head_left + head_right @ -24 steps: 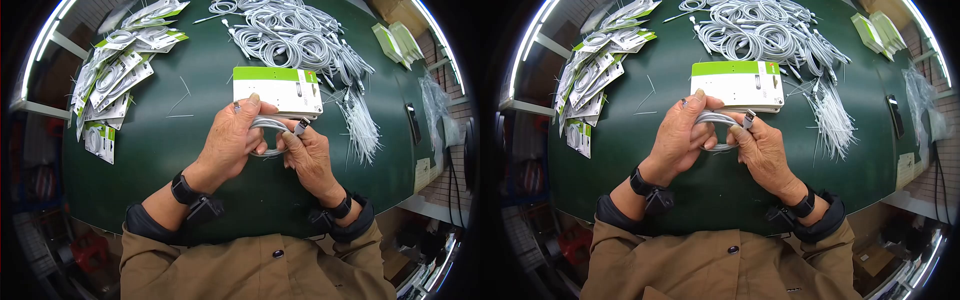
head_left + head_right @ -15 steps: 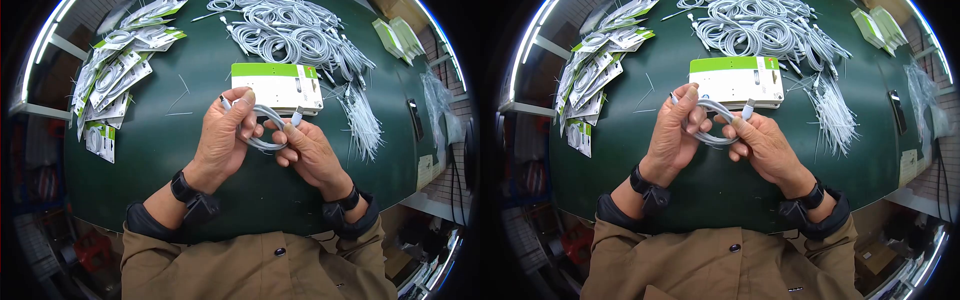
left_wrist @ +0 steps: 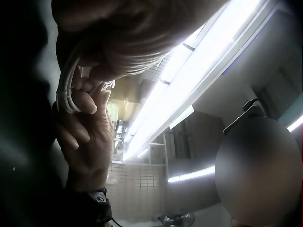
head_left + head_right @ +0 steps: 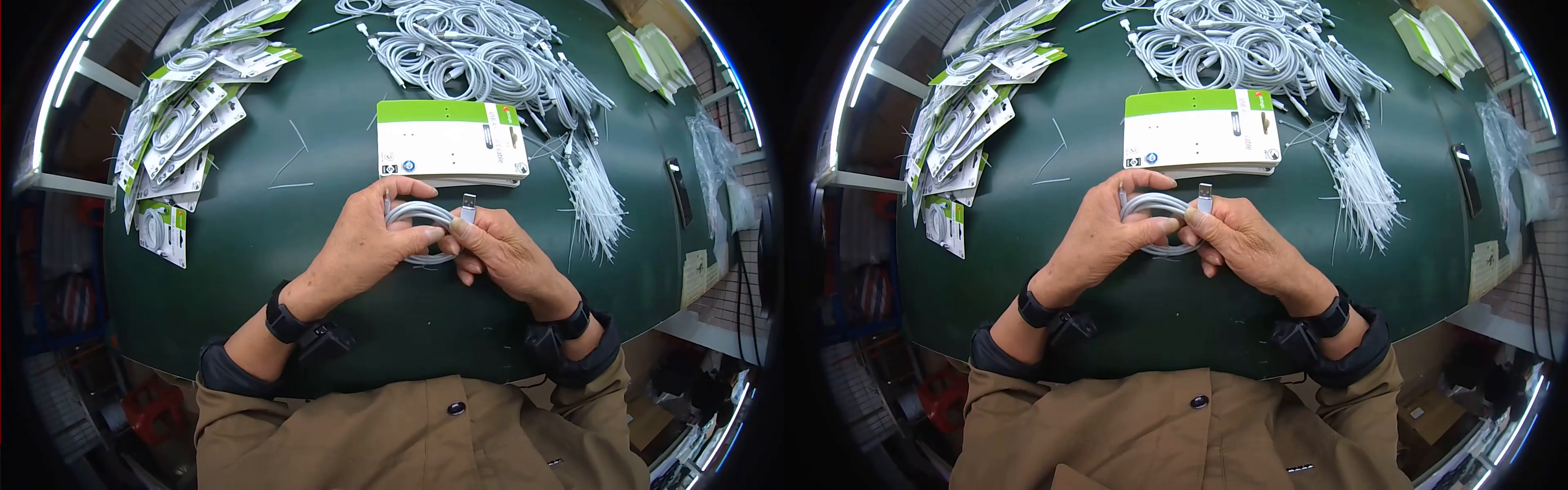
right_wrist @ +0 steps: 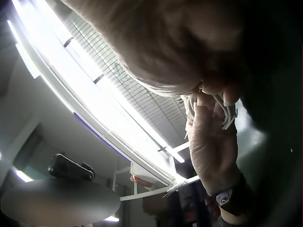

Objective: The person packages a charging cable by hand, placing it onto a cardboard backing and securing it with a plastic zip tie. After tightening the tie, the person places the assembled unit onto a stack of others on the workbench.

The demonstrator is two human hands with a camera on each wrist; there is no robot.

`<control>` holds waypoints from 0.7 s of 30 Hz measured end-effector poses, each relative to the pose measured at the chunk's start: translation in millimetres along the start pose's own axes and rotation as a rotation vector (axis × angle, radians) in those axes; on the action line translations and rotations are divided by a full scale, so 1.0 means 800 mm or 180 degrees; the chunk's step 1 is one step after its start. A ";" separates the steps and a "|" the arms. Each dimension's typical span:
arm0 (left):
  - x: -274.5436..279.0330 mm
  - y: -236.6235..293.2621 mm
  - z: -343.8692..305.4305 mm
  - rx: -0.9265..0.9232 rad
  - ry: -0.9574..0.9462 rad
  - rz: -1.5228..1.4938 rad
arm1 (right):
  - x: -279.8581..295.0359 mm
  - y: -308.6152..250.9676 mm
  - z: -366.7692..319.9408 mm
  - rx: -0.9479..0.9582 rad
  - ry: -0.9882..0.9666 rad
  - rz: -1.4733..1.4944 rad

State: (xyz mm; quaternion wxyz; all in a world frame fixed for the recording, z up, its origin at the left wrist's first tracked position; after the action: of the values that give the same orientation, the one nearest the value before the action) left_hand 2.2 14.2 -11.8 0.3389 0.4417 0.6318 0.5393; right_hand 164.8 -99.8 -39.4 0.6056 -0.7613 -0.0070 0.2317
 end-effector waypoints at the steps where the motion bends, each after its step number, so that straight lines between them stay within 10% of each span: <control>1: 0.000 0.001 -0.003 0.0123 -0.0048 -0.0059 | -0.001 -0.001 0.000 -0.0039 -0.0166 -0.0173; 21: -0.005 0.011 -0.023 0.0156 -0.0563 0.2242 | -0.015 -0.023 -0.006 -0.0785 -0.0755 -0.1512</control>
State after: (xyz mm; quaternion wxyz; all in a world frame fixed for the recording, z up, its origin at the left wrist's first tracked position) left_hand -11.4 3.4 0.5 0.1750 0.6852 0.4218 0.5674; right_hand 160.5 -102.5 -17.2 0.5407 -0.7738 -0.2839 0.1683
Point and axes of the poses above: each hand's wrist, its own z-axis towards the middle knuckle, its own x-axis out of the back of the hand, y = z × x, the point moved 3 cm from there along z, towards the middle knuckle, and after that the axes turned 15 degrees about -y, right-handed, at the moved point
